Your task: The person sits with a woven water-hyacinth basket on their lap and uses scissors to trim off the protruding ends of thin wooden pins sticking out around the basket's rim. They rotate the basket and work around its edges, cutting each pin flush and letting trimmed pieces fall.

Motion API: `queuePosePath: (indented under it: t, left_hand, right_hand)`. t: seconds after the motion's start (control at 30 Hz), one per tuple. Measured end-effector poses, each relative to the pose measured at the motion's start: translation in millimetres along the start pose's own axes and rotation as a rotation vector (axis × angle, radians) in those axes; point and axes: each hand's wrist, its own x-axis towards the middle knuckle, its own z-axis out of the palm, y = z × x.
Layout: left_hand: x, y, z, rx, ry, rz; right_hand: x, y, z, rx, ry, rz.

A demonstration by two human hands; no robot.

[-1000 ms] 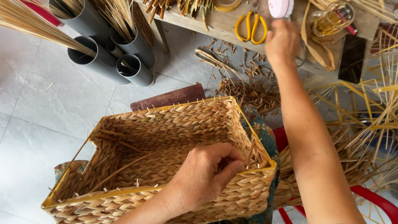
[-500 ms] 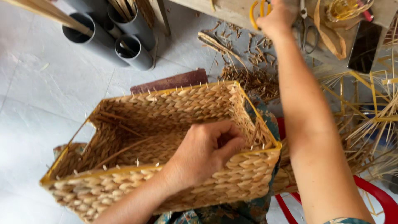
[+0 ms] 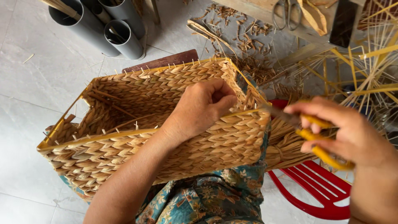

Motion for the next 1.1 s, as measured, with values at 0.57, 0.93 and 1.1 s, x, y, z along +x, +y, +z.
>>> queuePosePath:
  t: [0.57, 0.93, 1.1]
  left_hand:
    - [-6, 1, 2, 0.166, -0.053, -0.024]
    - [-8, -3, 1, 0.133, 0.002, -0.05]
    - [-5, -6, 0, 0.167, 0.015, -0.085]
  right_hand:
    - [-9, -85, 12, -0.672, -0.106, 0.551]
    - [10, -113, 8, -0.838, -0.181, 0.595]
    - [11, -115, 8, -0.767, -0.18, 0.603]
